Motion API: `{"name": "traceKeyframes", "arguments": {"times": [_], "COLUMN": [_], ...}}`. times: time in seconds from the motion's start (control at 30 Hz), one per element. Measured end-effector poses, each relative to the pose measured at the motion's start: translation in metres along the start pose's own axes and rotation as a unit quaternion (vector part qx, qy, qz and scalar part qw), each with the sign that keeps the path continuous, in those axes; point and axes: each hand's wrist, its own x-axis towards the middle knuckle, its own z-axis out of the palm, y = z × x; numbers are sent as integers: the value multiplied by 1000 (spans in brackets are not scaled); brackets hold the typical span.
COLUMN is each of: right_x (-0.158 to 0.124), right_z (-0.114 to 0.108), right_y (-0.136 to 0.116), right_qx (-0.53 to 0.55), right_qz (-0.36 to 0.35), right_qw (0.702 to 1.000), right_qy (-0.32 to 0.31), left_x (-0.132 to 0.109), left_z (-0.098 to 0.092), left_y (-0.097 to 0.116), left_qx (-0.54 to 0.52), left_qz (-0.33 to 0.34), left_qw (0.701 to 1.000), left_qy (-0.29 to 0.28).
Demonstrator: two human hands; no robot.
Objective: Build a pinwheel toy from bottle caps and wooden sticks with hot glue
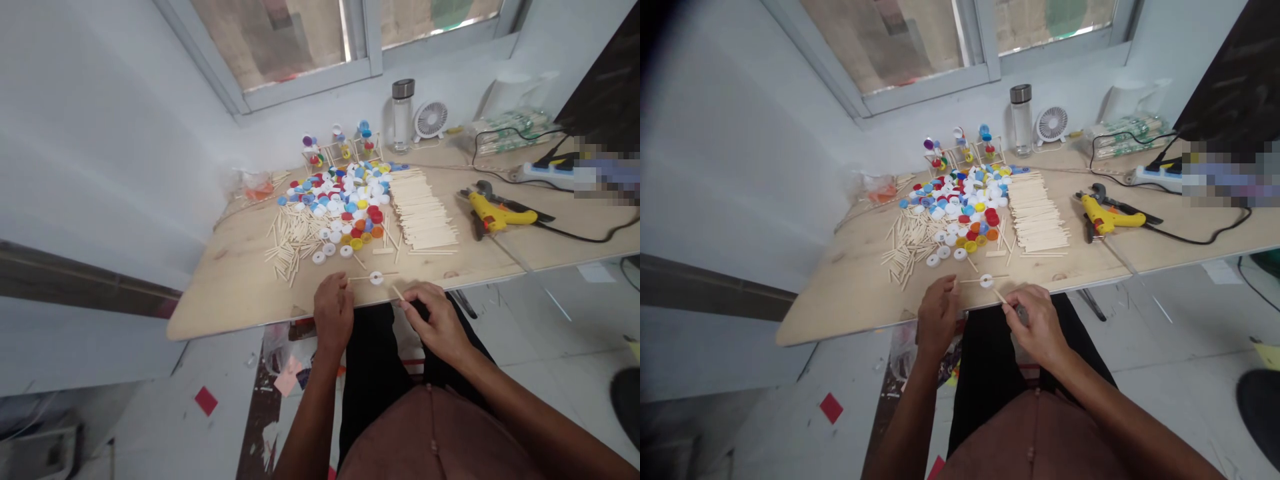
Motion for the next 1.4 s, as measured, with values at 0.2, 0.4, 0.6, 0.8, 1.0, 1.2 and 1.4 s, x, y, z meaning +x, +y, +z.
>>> {"name": "traceKeyframes", "arguments": {"times": [0.2,0.4,0.6,0.8,1.0,1.2,1.4], "right_x": [2,7,14,20,27,32,35], "right_z": [1,3,3,7,13,13,3], "right_y": [-2,4,8,8,12,13,21], "right_qx": [-42,-79,-101,-113,-128,-121,-133], "right_qz": [-38,-65,-72,-71,-73,-68,-81], "right_qw": [998,995,992,991,989,990,988], "right_qy": [-1,13,14,-1,-17,-19,-4], "left_x": [-17,-33,-19,-7,-9,-9,-2], "left_z": [4,-2,4,14,18,19,17], "left_y": [8,29,24,26,28,25,15], "left_qx": [8,-66,-92,-82,-75,-95,-38], "left_qz": [26,30,-11,40,29,17,-8], "left_qw": [1000,995,995,993,994,994,999], "left_qy": [-11,-67,-39,-74,-69,-54,-36]}}
